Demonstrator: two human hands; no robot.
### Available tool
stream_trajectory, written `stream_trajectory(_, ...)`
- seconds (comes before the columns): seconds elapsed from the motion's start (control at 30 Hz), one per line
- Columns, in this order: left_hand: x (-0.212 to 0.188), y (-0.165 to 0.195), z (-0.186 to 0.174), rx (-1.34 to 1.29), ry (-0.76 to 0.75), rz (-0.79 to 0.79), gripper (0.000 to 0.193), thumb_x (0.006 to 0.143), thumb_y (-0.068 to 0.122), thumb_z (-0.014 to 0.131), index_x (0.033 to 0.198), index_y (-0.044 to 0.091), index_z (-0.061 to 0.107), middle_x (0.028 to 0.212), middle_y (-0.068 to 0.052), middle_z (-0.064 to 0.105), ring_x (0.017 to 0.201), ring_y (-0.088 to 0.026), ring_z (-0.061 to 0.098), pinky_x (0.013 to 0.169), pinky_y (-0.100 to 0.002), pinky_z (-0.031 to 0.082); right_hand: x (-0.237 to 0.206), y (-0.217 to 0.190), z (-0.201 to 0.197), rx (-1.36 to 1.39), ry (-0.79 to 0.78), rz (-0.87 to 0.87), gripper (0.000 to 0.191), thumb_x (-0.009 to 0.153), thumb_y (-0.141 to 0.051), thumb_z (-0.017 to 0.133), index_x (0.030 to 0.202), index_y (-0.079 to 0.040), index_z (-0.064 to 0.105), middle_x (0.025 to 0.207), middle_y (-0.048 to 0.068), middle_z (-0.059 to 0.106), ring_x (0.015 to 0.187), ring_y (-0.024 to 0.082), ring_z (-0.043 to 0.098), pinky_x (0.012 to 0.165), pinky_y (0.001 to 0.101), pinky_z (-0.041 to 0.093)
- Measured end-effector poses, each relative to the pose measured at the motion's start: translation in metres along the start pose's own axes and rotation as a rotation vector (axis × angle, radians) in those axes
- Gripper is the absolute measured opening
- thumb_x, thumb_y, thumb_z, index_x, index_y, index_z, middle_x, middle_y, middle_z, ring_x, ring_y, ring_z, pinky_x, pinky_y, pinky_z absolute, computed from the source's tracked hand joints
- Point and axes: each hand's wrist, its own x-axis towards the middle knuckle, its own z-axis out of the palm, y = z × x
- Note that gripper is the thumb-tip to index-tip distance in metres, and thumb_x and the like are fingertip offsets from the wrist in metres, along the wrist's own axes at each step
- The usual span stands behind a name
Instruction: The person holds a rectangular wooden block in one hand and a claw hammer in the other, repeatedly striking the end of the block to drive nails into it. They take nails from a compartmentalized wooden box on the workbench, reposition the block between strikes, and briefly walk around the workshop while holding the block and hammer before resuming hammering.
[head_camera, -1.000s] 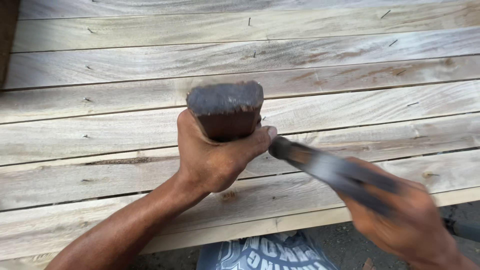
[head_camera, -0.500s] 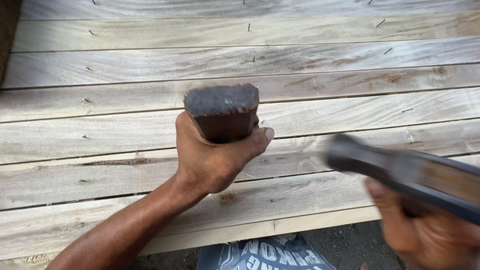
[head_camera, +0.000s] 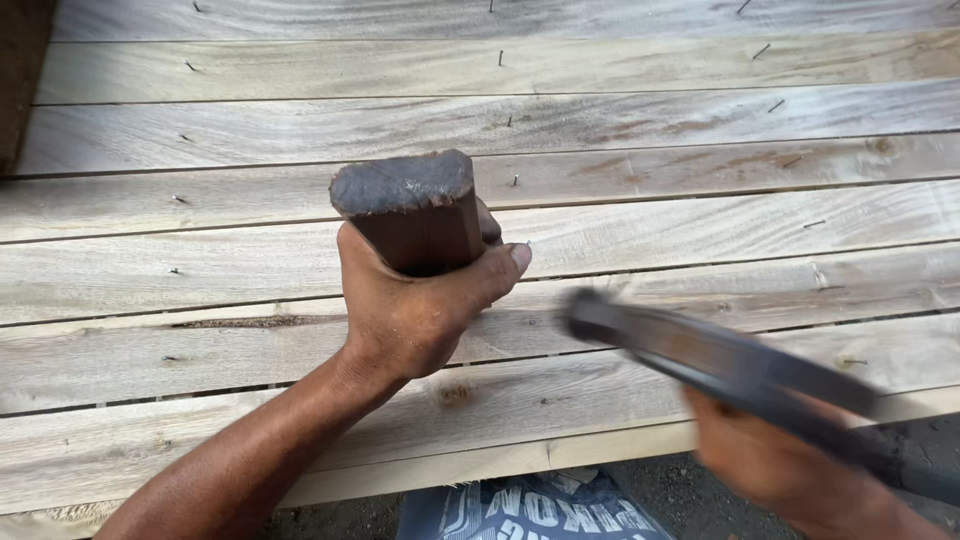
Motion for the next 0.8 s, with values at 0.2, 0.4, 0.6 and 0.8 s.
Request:
stream_trajectory(0.2,-0.006,0.002,-0.001,-0.036,-0.007,0.014,0.017,0.085,0.007,0.083,0.086,0.008,0.067,0.074,-0.001,0.066,0.065,-0.009,0.064,0.056,-0.025,0.056,0.02,-0.008,0.015,0.602,-0.034,0.173,0.026,0.087,-0.016,0.063,0.111,-0.009,0.058,0.073,0.011,0.067,0.057,0.032,0.07,0.048,0.0445,0.058)
stream_trajectory(0.4,-0.004,0.003,0.001,-0.057,-0.099,-0.069,0.016,0.088,0.016,0.082,0.091,0.008,0.068,0.073,0.0,0.07,0.063,-0.008,0.068,0.053,-0.026,0.059,0.043,-0.011,-0.032,0.572,-0.068,0.183,0.036,0.082,-0.013,0.066,0.118,-0.011,0.059,0.081,0.009,0.067,0.063,0.031,0.071,0.054,0.0434,0.06)
stream_trajectory(0.6,-0.007,0.001,0.013,-0.077,-0.183,-0.116,0.031,0.085,0.024,0.075,0.11,0.009,0.066,0.089,0.002,0.062,0.076,-0.007,0.063,0.062,-0.027,0.057,0.051,-0.031,-0.037,0.613,0.109,0.263,0.059,0.07,-0.009,0.071,0.128,-0.015,0.06,0.097,0.006,0.071,0.071,0.032,0.072,0.06,0.0452,0.06)
stream_trajectory(0.8,-0.002,-0.01,0.013,0.002,-0.171,-0.282,0.03,0.093,0.028,0.08,0.105,0.003,0.07,0.079,-0.004,0.065,0.072,-0.012,0.062,0.06,-0.029,0.053,0.052,-0.035,-0.027,0.563,0.219,0.321,0.051,0.072,-0.016,0.076,0.121,-0.021,0.064,0.101,0.002,0.074,0.074,0.033,0.072,0.065,0.047,0.06)
